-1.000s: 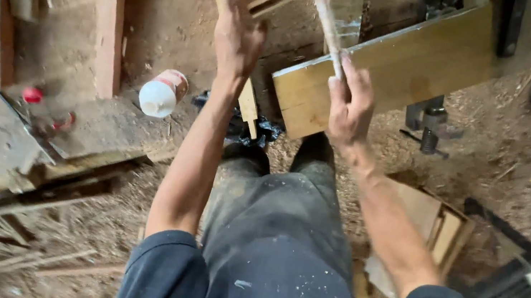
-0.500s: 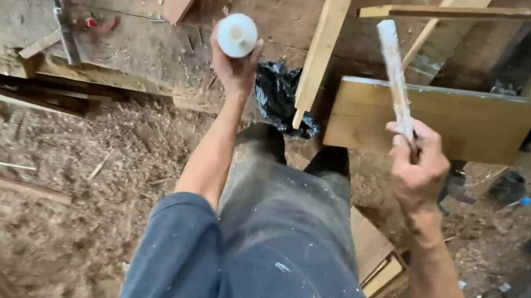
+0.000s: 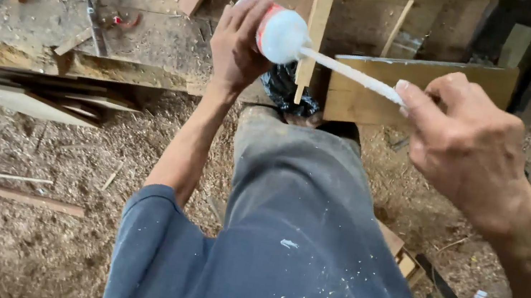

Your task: Applying wood glue to the edges of multiple wooden panels and spreading it with a stick.

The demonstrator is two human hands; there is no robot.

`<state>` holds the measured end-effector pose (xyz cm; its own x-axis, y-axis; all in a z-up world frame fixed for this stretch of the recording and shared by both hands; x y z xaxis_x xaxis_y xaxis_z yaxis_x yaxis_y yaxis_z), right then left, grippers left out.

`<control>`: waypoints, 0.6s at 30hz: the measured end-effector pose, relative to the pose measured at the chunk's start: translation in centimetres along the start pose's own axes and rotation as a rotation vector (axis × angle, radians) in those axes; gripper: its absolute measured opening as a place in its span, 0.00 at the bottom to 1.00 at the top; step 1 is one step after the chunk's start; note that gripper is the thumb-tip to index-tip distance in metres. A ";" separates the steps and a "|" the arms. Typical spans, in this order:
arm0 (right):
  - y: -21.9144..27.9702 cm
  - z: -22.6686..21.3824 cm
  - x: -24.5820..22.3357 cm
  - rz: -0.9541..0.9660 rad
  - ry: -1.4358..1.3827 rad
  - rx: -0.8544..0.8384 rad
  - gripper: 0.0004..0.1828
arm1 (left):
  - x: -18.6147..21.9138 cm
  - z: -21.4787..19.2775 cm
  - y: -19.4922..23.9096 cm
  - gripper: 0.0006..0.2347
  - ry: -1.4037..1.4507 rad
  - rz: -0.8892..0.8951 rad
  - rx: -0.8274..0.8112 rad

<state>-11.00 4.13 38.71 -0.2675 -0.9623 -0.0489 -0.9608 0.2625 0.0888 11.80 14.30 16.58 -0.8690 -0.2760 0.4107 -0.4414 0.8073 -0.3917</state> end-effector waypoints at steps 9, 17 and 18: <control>-2.0 3.1 -1.6 0.266 -0.870 0.222 0.16 | 10.7 -1.9 -1.7 0.27 0.116 0.267 -0.050; 1.5 -1.0 -2.3 0.037 -0.615 0.424 0.13 | 10.5 0.9 -1.1 0.37 0.186 0.201 -0.055; 2.2 -0.1 -2.7 0.081 -0.478 0.357 0.14 | 10.7 0.6 -0.5 0.37 0.211 0.182 0.036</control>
<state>-12.37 7.25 39.13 -0.2642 -0.8215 -0.5053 -0.8791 0.4206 -0.2242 2.55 10.64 20.71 -0.8706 -0.0103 0.4919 -0.2932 0.8137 -0.5019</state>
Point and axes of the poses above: each hand's wrist, its own y-axis away from the middle knuckle, its own z-axis out of the palm, x = y × z, the point moved 10 cm from there along -y, towards the middle knuckle, and after that the axes turned 12 degrees about -y, right-handed, at the moved point
